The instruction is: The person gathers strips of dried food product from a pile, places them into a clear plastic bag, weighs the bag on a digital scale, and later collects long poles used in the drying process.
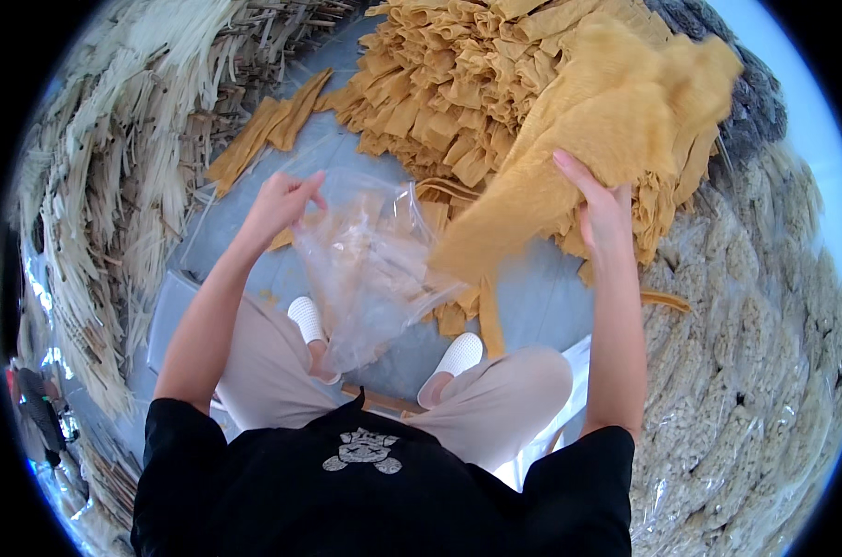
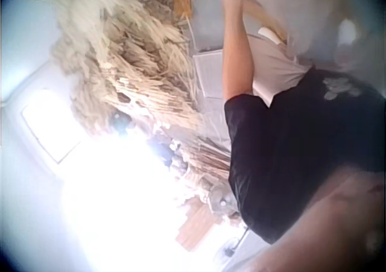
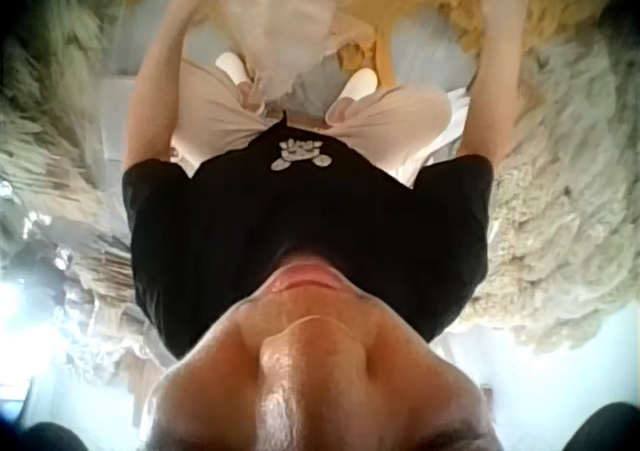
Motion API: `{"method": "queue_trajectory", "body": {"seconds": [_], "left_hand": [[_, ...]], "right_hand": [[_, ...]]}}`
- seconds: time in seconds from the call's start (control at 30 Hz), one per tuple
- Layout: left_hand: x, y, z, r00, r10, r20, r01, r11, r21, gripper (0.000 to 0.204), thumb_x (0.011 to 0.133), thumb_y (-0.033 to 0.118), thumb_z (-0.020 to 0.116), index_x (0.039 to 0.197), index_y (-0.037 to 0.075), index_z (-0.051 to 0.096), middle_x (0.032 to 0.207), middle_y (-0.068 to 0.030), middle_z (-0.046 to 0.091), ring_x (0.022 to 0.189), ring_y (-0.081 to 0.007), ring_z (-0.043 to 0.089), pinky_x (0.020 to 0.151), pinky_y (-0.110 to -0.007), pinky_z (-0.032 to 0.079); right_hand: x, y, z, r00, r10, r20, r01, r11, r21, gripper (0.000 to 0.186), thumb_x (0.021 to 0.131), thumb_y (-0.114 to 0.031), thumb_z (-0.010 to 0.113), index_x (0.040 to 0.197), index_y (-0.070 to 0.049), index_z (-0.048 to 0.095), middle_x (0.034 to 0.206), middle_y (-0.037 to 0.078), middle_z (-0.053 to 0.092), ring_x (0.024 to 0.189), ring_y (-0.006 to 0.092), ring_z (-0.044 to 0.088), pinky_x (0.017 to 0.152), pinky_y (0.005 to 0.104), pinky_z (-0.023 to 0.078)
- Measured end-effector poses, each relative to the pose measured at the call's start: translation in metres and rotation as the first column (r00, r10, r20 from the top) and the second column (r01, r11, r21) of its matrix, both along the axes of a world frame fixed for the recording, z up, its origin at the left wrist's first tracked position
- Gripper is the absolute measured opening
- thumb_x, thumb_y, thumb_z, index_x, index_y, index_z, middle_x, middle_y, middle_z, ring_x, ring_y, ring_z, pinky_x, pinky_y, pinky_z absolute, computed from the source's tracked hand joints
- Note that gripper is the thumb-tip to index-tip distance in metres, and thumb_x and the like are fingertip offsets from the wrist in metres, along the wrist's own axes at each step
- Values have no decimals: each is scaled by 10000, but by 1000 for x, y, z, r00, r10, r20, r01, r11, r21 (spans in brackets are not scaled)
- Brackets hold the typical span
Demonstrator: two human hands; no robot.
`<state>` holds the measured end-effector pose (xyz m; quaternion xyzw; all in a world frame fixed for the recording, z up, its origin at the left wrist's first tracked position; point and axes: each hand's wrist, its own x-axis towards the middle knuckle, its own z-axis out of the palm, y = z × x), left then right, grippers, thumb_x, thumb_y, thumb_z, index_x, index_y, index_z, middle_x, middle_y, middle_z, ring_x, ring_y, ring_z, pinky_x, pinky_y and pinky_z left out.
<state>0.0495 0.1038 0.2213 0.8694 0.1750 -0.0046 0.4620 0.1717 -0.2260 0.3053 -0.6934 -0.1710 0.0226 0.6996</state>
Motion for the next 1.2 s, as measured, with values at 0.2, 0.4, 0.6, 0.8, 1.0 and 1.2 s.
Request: {"method": "queue_trajectory", "body": {"seconds": [0.2, 0.4, 0.6, 0.8, 1.0, 1.2], "left_hand": [[-2, -2, -10, 999, -3, 41, 14, 959, -283, 427, 856, 384, 501, 732, 6, 656, 431, 30, 397, 395, -68, 412, 413, -232, 344], [-14, -15, 2, 989, -148, -12, 138, 950, -281, 405, 882, 356, 465, 863, -13, 632, 461, 28, 425, 406, -55, 412, 396, -227, 338], [-25, -32, 13, 999, -27, -29, 5, 820, -573, 449, 904, 371, 405, 1058, -25, 551, 464, -10, 460, 404, -96, 460, 386, -244, 372], [-36, -46, 48, 956, -163, 245, 294, 576, -763, 499, 909, 386, 388, 1194, -18, 452, 491, -27, 485, 410, -117, 471, 447, -235, 409], [-40, -35, 41, 995, 43, 91, 17, 820, -572, 485, 916, 381, 378, 1157, -23, 495, 497, -17, 485, 443, -89, 457, 460, -216, 365], [-62, -22, 82, 913, 16, 407, 240, 786, -570, 409, 926, 325, 387, 1059, -16, 568, 497, 23, 426, 435, -62, 397, 447, -199, 317]], "right_hand": [[-67, 41, -11, 984, -1, -175, 78, 899, 431, 500, 699, 39, 648, 1157, -35, 461, 1094, 80, 535, 1008, 199, 518, 875, 326, 433], [-65, 43, -41, 950, -290, 115, 217, 880, 423, 554, 718, 21, 649, 1208, -2, 392, 1152, 92, 495, 1003, 175, 510, 870, 308, 415], [-156, 94, -33, 972, -237, 5, 234, 962, 139, 444, 738, -16, 649, 1143, 16, 469, 1100, 82, 538, 994, 171, 518, 860, 282, 410], [-137, 119, -100, 971, -75, -227, 75, 997, -12, 388, 756, -83, 657, 1105, 14, 517, 1037, 62, 574, 953, 164, 536, 830, 282, 424], [-152, 138, -118, 931, 160, -328, -54, 950, 309, 395, 789, -163, 632, 1121, 10, 506, 1066, 71, 559, 945, 164, 539, 817, 284, 436], [-162, 177, -145, 817, 368, -443, -245, 918, 311, 419, 786, -246, 639, 1122, -28, 515, 1054, 65, 571, 956, 151, 537, 772, 325, 454]]}}
